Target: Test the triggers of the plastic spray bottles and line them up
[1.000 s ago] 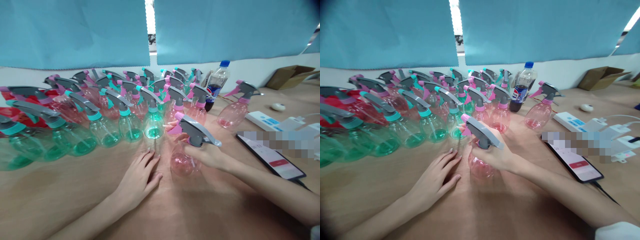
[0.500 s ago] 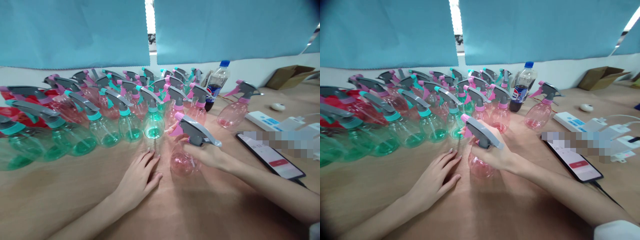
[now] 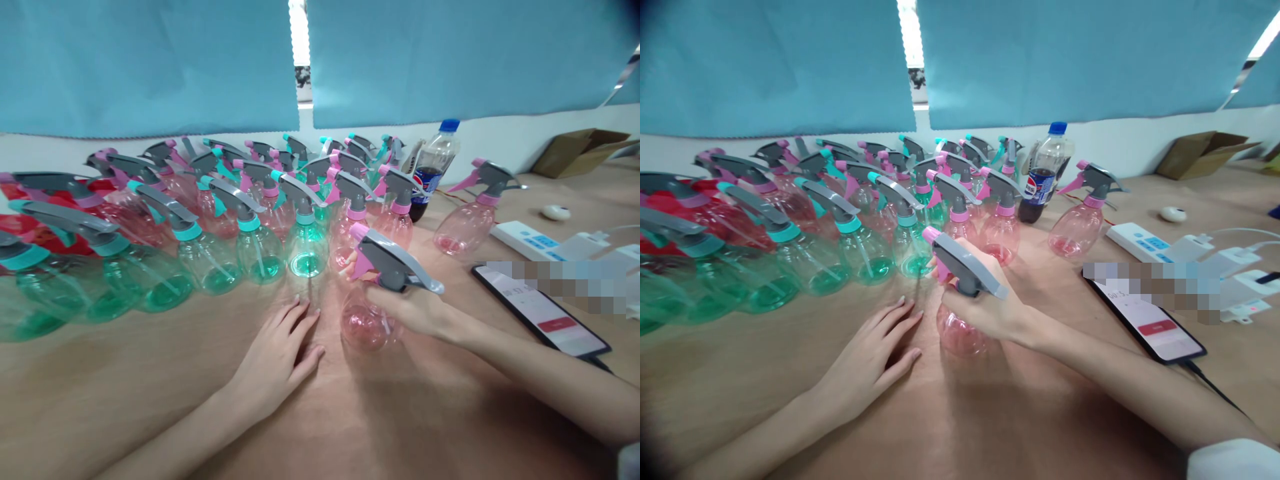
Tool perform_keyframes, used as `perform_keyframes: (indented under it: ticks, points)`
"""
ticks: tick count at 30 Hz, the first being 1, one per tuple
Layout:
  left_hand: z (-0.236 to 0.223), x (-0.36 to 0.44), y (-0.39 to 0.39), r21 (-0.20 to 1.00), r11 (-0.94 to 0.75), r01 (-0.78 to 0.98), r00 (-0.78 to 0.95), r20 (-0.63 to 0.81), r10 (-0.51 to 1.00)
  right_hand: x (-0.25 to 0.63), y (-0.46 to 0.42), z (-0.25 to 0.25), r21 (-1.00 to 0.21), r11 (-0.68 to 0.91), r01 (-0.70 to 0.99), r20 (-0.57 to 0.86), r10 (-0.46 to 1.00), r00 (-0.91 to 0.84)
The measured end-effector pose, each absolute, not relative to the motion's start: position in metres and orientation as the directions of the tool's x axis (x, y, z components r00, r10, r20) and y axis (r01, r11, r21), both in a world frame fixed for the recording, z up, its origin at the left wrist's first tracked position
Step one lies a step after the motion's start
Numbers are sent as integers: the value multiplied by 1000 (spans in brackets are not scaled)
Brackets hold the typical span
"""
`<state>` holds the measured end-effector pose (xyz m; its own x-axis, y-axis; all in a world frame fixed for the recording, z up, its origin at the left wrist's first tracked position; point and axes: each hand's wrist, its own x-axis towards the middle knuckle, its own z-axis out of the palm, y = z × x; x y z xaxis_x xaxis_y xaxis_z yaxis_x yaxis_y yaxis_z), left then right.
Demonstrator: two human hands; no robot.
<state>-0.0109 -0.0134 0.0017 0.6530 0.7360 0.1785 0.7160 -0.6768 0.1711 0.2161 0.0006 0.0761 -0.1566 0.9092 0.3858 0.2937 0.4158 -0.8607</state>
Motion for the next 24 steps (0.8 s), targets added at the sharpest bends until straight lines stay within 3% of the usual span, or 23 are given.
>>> perform_keyframes:
  ticks: [5,24]
  points:
    - [1,-11,-13,169,-684,710,658,185,730,218,0,76,-858,428,284,374,900,-225]
    - [0,-11,-12,161,-693,703,661,211,720,219,1,67,-850,456,263,413,887,-206]
